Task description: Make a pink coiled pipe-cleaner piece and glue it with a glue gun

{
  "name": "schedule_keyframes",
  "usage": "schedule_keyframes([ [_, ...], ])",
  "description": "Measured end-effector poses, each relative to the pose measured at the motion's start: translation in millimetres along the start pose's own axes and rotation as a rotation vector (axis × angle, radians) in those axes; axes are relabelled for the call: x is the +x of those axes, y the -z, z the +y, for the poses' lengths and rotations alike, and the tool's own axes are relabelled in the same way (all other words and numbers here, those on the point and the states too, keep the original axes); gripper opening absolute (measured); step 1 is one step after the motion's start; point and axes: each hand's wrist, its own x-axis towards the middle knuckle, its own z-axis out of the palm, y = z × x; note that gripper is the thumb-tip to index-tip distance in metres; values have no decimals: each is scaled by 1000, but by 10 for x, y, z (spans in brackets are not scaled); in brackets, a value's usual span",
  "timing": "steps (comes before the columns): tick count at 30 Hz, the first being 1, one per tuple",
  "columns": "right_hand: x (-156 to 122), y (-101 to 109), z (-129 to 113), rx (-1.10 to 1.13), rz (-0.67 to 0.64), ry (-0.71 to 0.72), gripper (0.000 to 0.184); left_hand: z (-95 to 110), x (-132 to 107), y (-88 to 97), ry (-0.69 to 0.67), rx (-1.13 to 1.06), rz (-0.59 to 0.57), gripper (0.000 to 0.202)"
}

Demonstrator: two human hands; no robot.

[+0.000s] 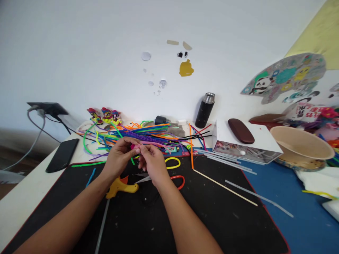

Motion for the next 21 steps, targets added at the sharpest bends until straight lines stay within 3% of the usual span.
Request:
schedule_keyframes([
  [11,26,19,4,-33,66,101,48,-12,-15,15,-9,15,-48,19],
  [21,17,17,-1,-109,78,153,44,4,-22,9,49,32,-29,25],
])
